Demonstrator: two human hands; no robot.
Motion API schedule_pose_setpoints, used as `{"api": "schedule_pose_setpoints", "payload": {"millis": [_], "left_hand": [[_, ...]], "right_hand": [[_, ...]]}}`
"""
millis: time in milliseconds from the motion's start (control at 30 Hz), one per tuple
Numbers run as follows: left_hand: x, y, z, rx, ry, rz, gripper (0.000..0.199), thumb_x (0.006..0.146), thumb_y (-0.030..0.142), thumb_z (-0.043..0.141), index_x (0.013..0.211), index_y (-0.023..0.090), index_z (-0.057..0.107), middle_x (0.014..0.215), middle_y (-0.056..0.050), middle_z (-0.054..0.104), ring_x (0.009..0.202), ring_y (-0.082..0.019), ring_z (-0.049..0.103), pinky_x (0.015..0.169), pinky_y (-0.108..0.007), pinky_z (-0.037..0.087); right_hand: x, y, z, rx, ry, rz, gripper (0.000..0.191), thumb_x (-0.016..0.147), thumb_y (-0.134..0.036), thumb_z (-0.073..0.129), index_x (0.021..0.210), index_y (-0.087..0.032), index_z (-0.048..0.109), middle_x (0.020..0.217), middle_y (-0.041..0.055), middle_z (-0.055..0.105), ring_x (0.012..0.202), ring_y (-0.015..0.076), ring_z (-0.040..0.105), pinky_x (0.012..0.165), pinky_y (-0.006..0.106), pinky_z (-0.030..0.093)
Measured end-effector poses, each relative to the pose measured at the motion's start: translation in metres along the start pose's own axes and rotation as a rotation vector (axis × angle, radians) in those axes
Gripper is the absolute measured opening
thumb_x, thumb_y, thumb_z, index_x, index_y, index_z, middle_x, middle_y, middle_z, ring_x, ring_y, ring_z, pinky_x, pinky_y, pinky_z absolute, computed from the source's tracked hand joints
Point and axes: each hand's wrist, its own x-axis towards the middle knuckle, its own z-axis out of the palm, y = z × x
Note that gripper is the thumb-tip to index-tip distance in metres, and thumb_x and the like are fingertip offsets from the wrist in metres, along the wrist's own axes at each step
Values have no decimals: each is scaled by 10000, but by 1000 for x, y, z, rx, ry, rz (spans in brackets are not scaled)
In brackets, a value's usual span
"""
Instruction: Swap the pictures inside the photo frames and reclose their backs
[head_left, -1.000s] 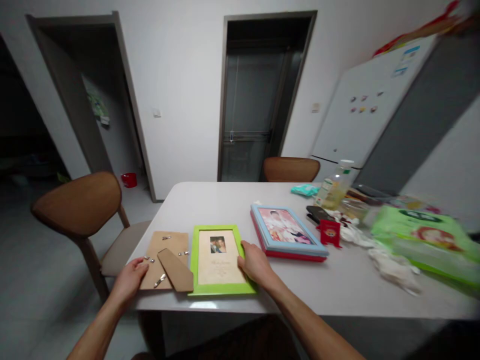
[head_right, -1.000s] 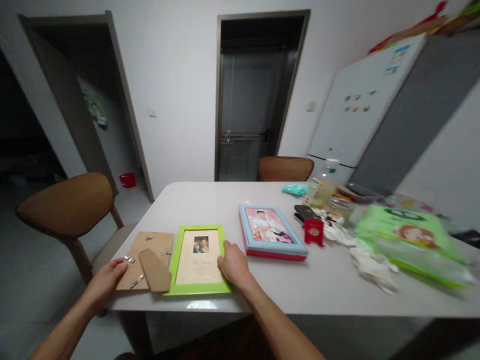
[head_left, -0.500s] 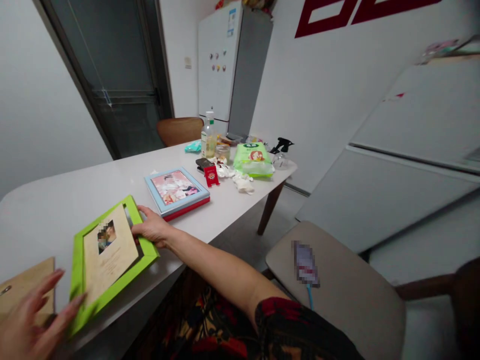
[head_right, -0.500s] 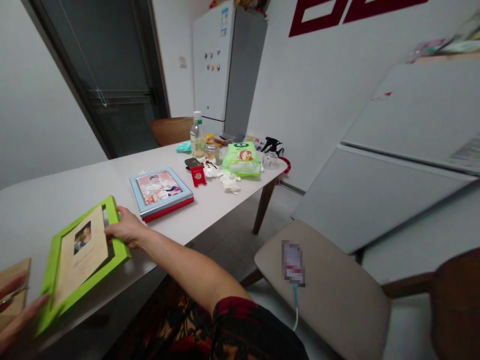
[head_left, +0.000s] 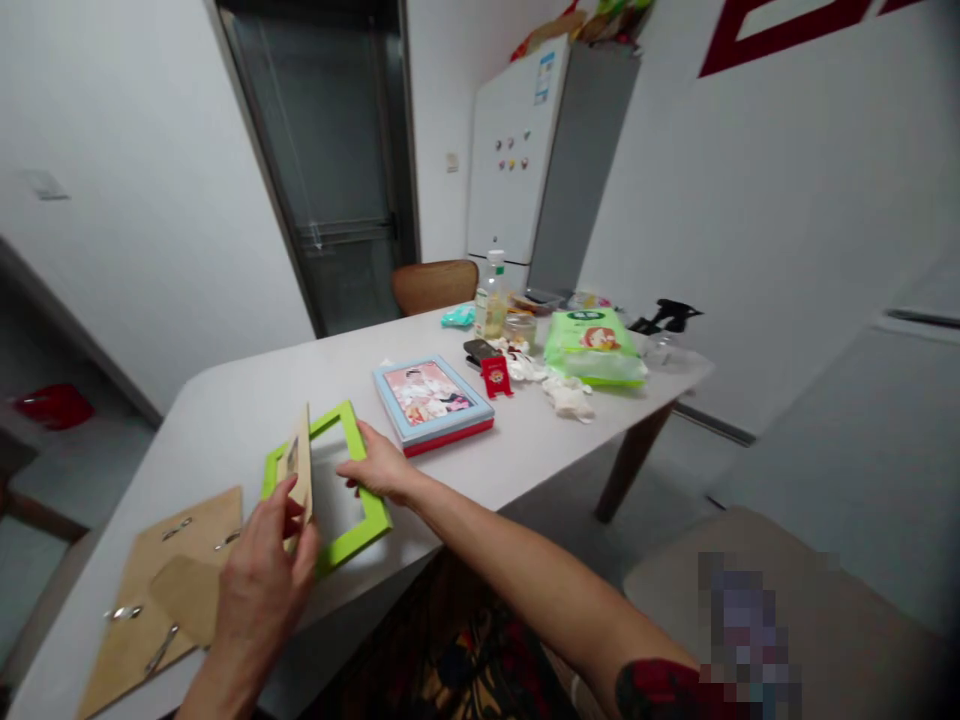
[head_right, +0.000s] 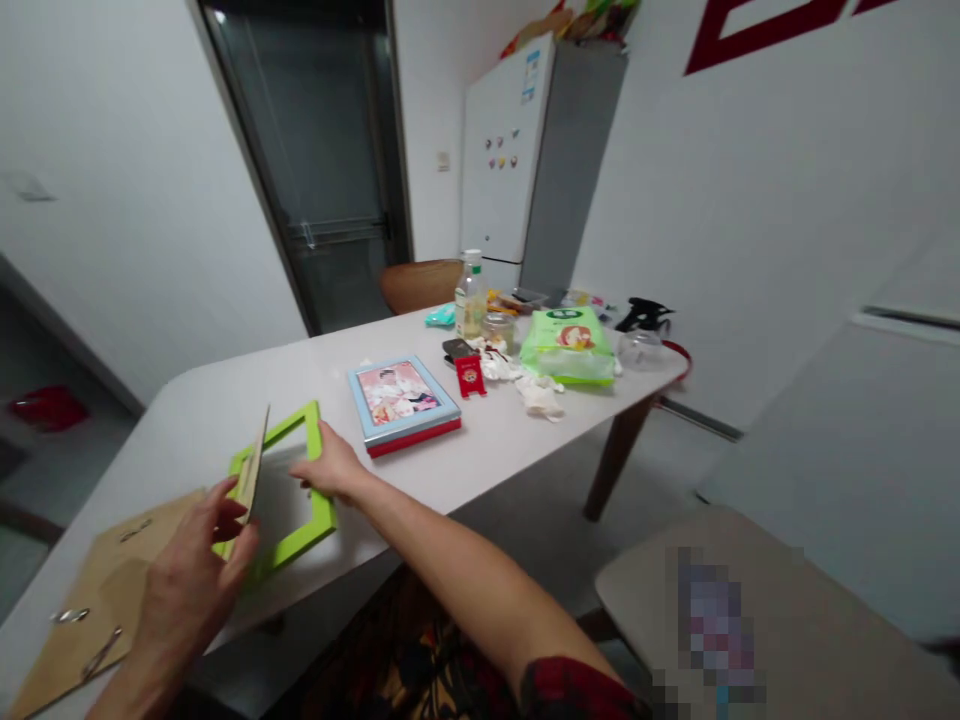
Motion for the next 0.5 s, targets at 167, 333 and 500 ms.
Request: {"api": "schedule_pose_setpoints", "payload": {"millis": [167, 333, 500], "left_hand": [[-9, -24, -36, -90, 155, -374, 482, 705, 326, 441, 1157, 171, 387, 793, -21, 550, 635, -161, 568, 567, -257, 469], [-42, -67, -45, -398, 154, -677, 551, 654, 317, 475, 1164, 147, 353, 905, -50, 594, 664, -164, 596, 622, -267, 475], [-66, -79, -39, -337, 64, -704, 455, 636, 286, 478, 1061, 125, 459, 786, -39, 629, 674, -201, 599, 615, -294, 464]], "right_hand": [[4, 13, -4, -651, 112, -159, 597, 597, -161, 528, 1177, -113, 395, 850, 71, 618, 684, 145, 562, 619, 233, 414], [3, 30, -11, -993, 111, -175, 402, 648, -185, 478, 1043, -112, 503, 876, 95, 614, 780, 178, 559, 670, 239, 367], [4, 42, -12, -1155, 114, -197, 353, 676, -212, 463, 1012, -111, 504, 907, 116, 584, 837, 194, 541, 703, 254, 351]]}}
